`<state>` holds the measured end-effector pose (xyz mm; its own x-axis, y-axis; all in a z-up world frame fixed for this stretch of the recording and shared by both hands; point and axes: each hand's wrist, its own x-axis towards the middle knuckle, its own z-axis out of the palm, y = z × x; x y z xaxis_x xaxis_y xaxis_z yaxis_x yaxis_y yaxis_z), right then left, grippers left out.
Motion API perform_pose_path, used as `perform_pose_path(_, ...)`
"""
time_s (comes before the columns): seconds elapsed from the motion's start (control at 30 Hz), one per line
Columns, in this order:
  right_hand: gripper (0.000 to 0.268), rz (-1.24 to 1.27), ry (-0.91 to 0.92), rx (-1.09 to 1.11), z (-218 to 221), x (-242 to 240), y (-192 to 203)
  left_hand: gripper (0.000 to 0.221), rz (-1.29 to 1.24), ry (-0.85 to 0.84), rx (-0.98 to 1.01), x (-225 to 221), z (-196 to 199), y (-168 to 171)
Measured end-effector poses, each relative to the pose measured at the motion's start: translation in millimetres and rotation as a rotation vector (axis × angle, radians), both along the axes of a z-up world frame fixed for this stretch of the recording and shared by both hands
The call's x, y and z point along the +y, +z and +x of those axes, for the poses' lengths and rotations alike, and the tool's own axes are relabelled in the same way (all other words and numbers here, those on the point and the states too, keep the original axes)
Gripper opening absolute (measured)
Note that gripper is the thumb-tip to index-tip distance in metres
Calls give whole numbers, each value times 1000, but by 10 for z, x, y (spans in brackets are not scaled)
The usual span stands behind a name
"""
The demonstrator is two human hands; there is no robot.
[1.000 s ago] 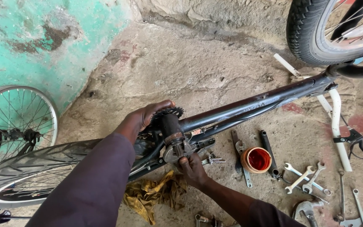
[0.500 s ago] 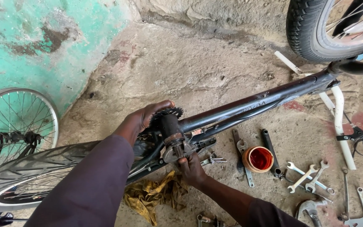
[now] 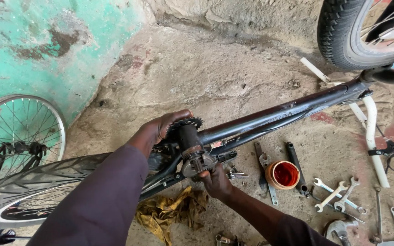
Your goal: Cleaning the bottom bracket spindle with a rag and attempting to install or adjust the crank arm on an upside-down bicycle.
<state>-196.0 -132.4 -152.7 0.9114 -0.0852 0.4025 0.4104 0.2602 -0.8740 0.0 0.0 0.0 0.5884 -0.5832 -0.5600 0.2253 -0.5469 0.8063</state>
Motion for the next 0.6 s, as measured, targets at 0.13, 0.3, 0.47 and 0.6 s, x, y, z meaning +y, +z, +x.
perform_pose_path(0.13, 47, -105, 48, 77, -12, -115, 181, 106, -10, -7, -21, -25, -150, 193)
perform_pose_path(0.3, 46, -184, 75, 136, -62, -333, -131, 104, -9, 12, 20, 1, -129, 122)
perform_pose_path(0.47, 47, -214, 88, 140, -66, -405, 224, 104, 10, 11, 21, 8, -97, 66)
perform_pose_path(0.6, 40, -326, 90, 109, -40, -467, 251, 105, 21, -2, 22, -19, -95, 98)
